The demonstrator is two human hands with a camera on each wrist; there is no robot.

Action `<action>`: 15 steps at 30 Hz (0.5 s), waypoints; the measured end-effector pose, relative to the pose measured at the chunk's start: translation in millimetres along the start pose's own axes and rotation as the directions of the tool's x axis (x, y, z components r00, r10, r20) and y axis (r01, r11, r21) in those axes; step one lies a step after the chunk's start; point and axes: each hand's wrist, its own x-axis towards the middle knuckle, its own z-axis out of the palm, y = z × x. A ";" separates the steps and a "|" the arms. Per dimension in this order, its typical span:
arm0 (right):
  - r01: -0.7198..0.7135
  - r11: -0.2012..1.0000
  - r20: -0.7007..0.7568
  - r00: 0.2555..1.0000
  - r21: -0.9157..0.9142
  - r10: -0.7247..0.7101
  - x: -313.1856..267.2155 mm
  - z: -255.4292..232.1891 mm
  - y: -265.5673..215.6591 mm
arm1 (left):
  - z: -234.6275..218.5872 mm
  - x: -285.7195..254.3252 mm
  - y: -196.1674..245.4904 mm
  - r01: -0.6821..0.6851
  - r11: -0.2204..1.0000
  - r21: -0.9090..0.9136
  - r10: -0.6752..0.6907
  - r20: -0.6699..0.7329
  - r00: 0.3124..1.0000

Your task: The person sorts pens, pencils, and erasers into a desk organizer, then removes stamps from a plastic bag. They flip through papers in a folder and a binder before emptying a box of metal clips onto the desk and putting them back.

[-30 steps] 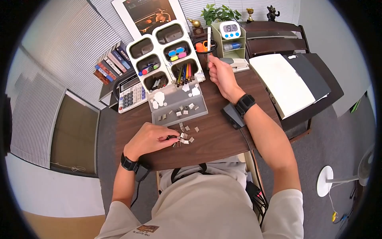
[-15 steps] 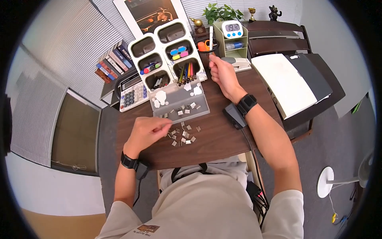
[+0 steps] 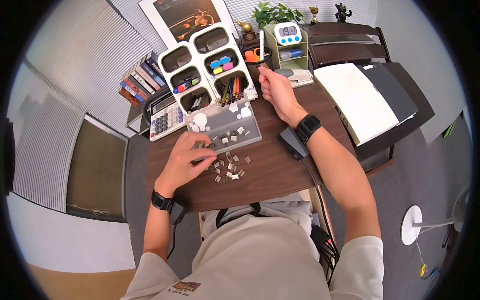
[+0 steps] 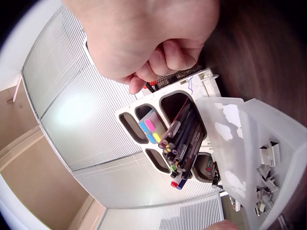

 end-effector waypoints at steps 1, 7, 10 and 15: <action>0.000 1.000 -0.004 1.000 0.003 0.000 -0.1 0.2 0.7 | -0.7 1.7 2.8 -0.044 0.999 -0.008 0.044 0.050 0.998; -0.010 1.000 -0.004 1.000 0.003 0.010 2.7 -0.6 1.9 | -0.3 5.1 15.8 -0.005 1.000 -0.026 0.009 0.149 0.989; 0.001 1.000 0.003 1.000 -0.003 -0.001 0.6 0.4 1.7 | 2.0 3.7 12.5 -0.024 0.999 -0.025 0.028 0.167 0.985; 0.008 1.000 -0.014 1.000 -0.023 -0.009 0.0 2.3 1.5 | 3.6 3.3 10.6 -0.028 0.998 -0.049 0.037 0.192 0.981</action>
